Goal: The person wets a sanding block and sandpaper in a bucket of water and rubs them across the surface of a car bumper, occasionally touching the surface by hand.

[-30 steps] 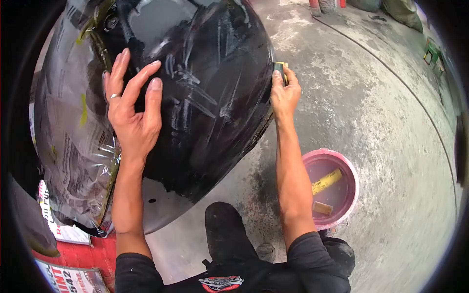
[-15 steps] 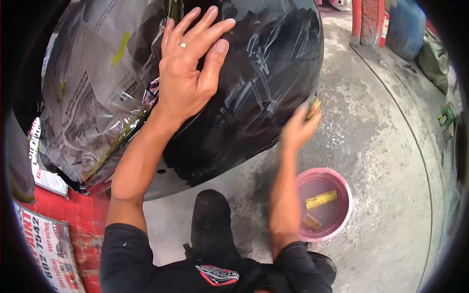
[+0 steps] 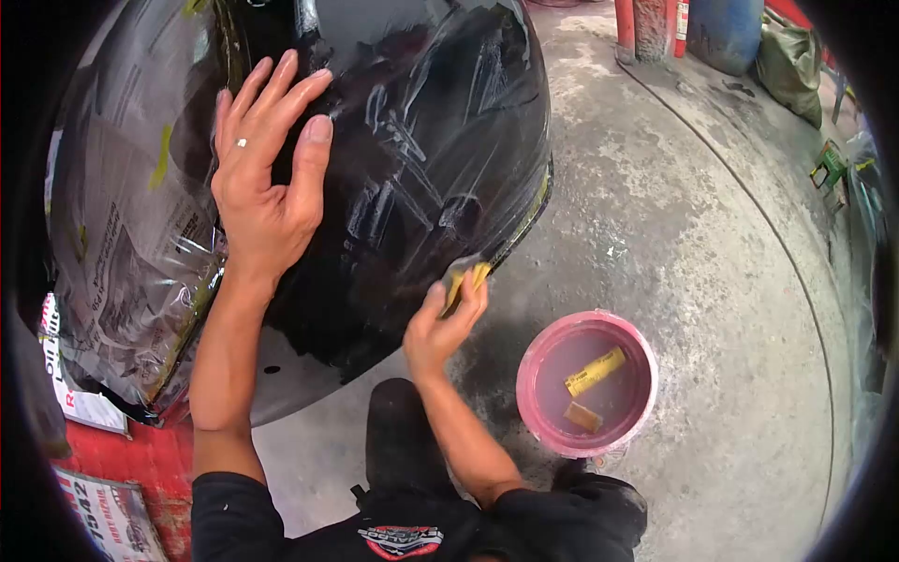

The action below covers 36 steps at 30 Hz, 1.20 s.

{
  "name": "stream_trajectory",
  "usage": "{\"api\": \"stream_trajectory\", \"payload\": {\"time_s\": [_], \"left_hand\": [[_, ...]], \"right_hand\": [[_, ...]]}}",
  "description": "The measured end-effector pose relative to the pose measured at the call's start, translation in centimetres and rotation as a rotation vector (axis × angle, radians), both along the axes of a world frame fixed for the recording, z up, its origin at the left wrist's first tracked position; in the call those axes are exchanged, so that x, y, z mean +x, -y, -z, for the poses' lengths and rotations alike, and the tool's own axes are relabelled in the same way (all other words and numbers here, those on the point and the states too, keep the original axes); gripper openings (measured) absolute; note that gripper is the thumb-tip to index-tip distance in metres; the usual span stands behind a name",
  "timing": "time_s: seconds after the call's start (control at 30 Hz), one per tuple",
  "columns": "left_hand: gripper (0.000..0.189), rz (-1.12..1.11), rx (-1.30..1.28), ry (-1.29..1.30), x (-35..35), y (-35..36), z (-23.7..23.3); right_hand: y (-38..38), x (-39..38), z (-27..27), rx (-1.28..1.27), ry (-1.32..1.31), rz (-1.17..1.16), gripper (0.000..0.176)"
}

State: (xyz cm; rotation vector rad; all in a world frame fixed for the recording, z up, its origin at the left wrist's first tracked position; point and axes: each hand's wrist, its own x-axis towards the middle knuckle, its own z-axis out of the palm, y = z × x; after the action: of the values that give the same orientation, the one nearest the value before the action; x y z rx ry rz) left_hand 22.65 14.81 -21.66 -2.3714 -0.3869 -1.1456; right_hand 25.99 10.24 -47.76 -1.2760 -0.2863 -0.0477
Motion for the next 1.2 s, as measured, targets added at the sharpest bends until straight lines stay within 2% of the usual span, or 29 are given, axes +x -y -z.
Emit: {"api": "stream_trajectory", "payload": {"time_s": [0.07, 0.13, 0.17, 0.2, 0.23, 0.3, 0.33, 0.37, 0.43, 0.5, 0.6, 0.67, 0.7, 0.73, 0.77, 0.8, 0.83, 0.9, 0.97, 1.03, 1.07, 1.13, 1.2], "left_hand": [[0.029, 0.006, -0.003, -0.004, 0.0, -0.1, -0.1], [0.029, 0.006, 0.000, -0.004, 0.1, -0.1, -0.1], [0.029, 0.001, 0.000, -0.009, 0.0, 0.0, -0.1], [0.029, 0.002, 0.006, -0.008, -0.2, 0.2, 0.0], [0.029, -0.016, 0.003, -0.009, -0.2, 0.4, 0.1], [0.030, -0.019, 0.008, 0.003, 0.3, 0.2, -0.2], [0.030, -0.018, -0.004, 0.002, 0.1, 0.2, -0.1], [0.030, -0.012, -0.013, -0.006, 0.1, 0.1, -0.1], [0.030, -0.005, -0.018, -0.011, 0.2, 0.0, -0.2], [0.031, -0.003, -0.037, -0.013, 0.0, 0.2, -0.2], [0.030, 0.001, -0.033, 0.003, 0.2, 0.3, -0.2], [0.030, 0.001, -0.033, 0.011, 0.0, 0.0, 0.0], [0.030, 0.020, -0.041, 0.015, 0.0, -0.1, 0.0], [0.030, 0.027, -0.057, 0.017, 0.0, 0.0, 0.0], [0.030, 0.036, -0.051, 0.027, 0.1, 0.0, -0.1], [0.030, 0.042, -0.054, 0.026, 0.2, -0.1, 0.0], [0.030, 0.037, -0.062, 0.021, 0.0, -0.1, 0.1], [0.030, 0.036, -0.071, 0.024, 0.1, 0.0, 0.1], [0.030, 0.040, -0.072, 0.026, 0.0, 0.0, 0.1], [0.029, 0.049, -0.076, 0.043, 0.2, 0.1, 0.1], [0.029, 0.048, -0.069, 0.038, 0.2, 0.0, 0.0], [0.028, 0.067, -0.068, 0.042, -0.2, -0.5, -0.1], [0.029, 0.075, -0.093, 0.034, -0.6, -0.6, -0.6]], "right_hand": [[-0.2, -0.7, 0.0, 0.048, -0.002, 0.039, 0.042], [-1.9, 9.2, -0.9, 0.038, -0.151, -0.180, 0.041], [-3.5, 14.9, -1.3, 0.120, -0.176, -0.301, 0.039], [-4.5, 18.2, -2.0, 0.206, -0.203, -0.423, 0.036], [-3.8, 18.2, -3.1, 0.214, -0.256, -0.480, 0.036], [-2.6, 12.1, -1.6, 0.048, -0.035, -0.157, 0.030], [-1.2, 6.9, -1.2, 0.081, 0.123, -0.005, 0.033], [0.3, 1.1, -1.0, 0.099, 0.071, -0.051, 0.037], [1.2, -2.9, -0.7, 0.164, 0.212, -0.046, 0.043], [0.3, 1.9, -1.1, 0.139, 0.329, -0.012, 0.045], [-1.4, 10.1, -3.9, 0.107, 0.230, -0.098, 0.038], [-2.2, 10.2, -5.7, 0.124, 0.148, -0.077, 0.037], [-2.0, 9.9, -6.0, 0.130, 0.063, -0.037, 0.036], [-0.7, 8.0, -5.7, 0.083, 0.048, -0.105, 0.037], [0.2, 4.6, -3.7, 0.108, 0.245, -0.074, 0.041], [1.5, 0.3, -3.1, 0.078, 0.340, -0.027, 0.047], [2.7, -3.9, -2.1, 0.036, 0.343, -0.083, 0.052], [1.3, -1.2, -2.4, 0.151, 0.425, 0.006, 0.046], [-0.5, 6.8, -5.1, 0.150, 0.205, -0.089, 0.039], [-2.0, 11.4, -7.2, 0.253, 0.069, -0.151, 0.036], [-1.8, 10.6, -7.4, 0.263, 0.069, -0.155, 0.036], [0.0, 6.7, -7.3, 0.091, 0.126, -0.085, 0.039], [2.2, -1.2, -5.3, 0.173, 0.470, -0.063, 0.040]]}}
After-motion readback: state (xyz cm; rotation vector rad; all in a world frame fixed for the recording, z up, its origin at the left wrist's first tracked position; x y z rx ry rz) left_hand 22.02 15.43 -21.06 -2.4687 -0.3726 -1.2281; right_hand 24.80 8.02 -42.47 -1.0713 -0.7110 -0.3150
